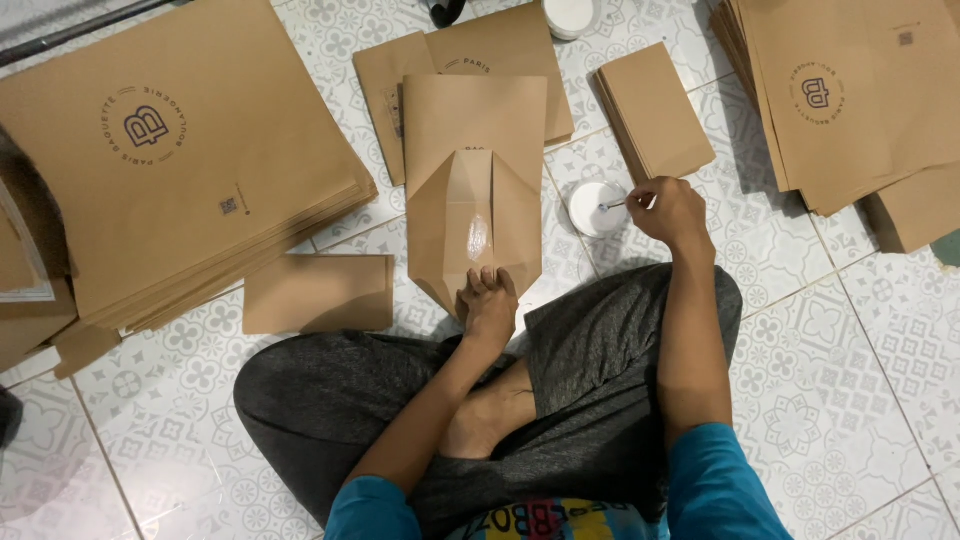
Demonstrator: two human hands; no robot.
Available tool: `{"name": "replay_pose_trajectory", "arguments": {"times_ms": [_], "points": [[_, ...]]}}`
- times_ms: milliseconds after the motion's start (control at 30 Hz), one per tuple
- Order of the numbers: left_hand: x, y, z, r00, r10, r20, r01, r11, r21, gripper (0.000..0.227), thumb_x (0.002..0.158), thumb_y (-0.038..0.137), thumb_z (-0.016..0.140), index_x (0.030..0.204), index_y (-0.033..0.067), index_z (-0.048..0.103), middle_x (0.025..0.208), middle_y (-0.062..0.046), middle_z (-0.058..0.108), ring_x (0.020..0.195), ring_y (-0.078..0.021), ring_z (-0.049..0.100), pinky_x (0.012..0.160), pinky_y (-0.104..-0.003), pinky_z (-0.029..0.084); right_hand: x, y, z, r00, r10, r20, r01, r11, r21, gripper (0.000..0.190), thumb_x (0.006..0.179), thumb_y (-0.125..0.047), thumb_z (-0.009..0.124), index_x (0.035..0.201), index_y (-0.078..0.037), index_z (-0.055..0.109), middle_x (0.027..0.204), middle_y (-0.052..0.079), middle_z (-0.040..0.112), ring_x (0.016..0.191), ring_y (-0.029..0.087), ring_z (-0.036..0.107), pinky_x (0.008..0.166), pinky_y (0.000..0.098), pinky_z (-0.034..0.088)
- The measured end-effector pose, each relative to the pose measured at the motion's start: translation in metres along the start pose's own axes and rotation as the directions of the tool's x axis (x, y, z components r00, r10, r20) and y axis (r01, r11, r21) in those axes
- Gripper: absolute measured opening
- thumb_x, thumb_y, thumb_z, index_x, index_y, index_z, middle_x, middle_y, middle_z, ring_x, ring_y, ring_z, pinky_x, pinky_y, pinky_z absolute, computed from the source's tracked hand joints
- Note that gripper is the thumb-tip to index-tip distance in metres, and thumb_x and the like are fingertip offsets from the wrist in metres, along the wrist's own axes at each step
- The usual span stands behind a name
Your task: Assembling brown paper bags by folding and applying glue with a stick.
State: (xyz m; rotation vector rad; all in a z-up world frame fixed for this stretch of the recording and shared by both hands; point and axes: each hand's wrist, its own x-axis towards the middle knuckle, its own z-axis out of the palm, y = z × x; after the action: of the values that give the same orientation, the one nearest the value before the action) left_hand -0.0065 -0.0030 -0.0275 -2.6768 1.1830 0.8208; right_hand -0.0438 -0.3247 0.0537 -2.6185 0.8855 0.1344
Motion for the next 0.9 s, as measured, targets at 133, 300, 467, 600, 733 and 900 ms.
{"name": "replay_pose_trajectory", "arguments": {"times_ms": [133,300,467,600,733,900], "points": [[0.001,-0.001,0.001,1.0,0.002,0.016,-0.002,1.0,-0.014,0.069,0.105,0.028,0.051,0.154,-0.0109,0.022,0.15,-0.045,0.034,0.141,-0.063,0.029,0.097,-0.074,0.04,-0.001,0.004,-0.01,0.999,0.023,-0.046,-0.022,0.999,0.025,0.019,0.087,-0.033,0.07,0.1,-0.023,0.08,0.084,0.004,0.074,0.091,0.041,0.072,0.083,0.0588,0.057],[-0.002,0.001,-0.001,0.997,0.007,-0.076,-0.007,1.0,0.002,0.071,0.097,0.017,0.064,0.15,-0.0135,0.029,0.141,-0.048,0.043,0.136,-0.065,0.035,0.094,-0.073,0.044,-0.004,-0.003,-0.007,0.975,-0.114,-0.192,0.183,0.902,0.391,0.01,0.09,-0.02,0.074,0.098,-0.016,0.079,0.073,0.008,0.065,0.066,0.021,0.055,0.068,0.0353,0.047],[0.01,0.0,0.023,0.99,0.009,-0.139,-0.002,0.999,0.052,0.071,0.092,0.014,0.067,0.149,-0.0139,0.034,0.138,-0.048,0.046,0.133,-0.0651,0.04,0.091,-0.073,0.046,-0.014,-0.088,0.018,0.898,-0.37,-0.239,0.44,0.732,0.52,0.009,0.087,-0.006,0.073,0.095,-0.005,0.077,0.069,0.014,0.064,0.068,0.023,0.058,0.067,0.0351,0.047],[0.004,0.0,0.012,0.99,0.027,-0.136,-0.023,0.999,0.033,0.072,0.088,0.008,0.068,0.147,-0.0155,0.035,0.135,-0.05,0.047,0.132,-0.0656,0.04,0.091,-0.074,0.047,-0.023,-0.158,0.032,0.82,-0.532,-0.213,0.572,0.775,0.268,0.006,0.086,-0.009,0.077,0.091,-0.006,0.079,0.065,0.011,0.066,0.064,0.031,0.065,0.062,0.0396,0.05],[-0.002,0.0,0.0,0.992,0.037,-0.117,-0.032,0.999,0.041,0.073,0.086,0.006,0.067,0.147,-0.0175,0.034,0.133,-0.051,0.047,0.131,-0.0662,0.042,0.09,-0.073,0.048,-0.022,-0.181,0.038,0.762,-0.625,-0.171,0.643,0.76,0.089,0.009,0.089,-0.013,0.075,0.094,-0.009,0.08,0.07,0.01,0.068,0.072,0.03,0.067,0.068,0.0412,0.051],[0.006,0.002,0.008,0.993,0.041,-0.113,-0.041,0.999,0.007,0.074,0.084,0.003,0.067,0.145,-0.0196,0.033,0.132,-0.053,0.046,0.13,-0.0696,0.04,0.089,-0.077,0.046,-0.008,-0.172,0.061,0.765,-0.638,-0.091,0.641,0.768,0.009,0.01,0.09,-0.014,0.073,0.096,-0.009,0.079,0.075,0.008,0.07,0.078,0.031,0.067,0.073,0.0429,0.051]]}}
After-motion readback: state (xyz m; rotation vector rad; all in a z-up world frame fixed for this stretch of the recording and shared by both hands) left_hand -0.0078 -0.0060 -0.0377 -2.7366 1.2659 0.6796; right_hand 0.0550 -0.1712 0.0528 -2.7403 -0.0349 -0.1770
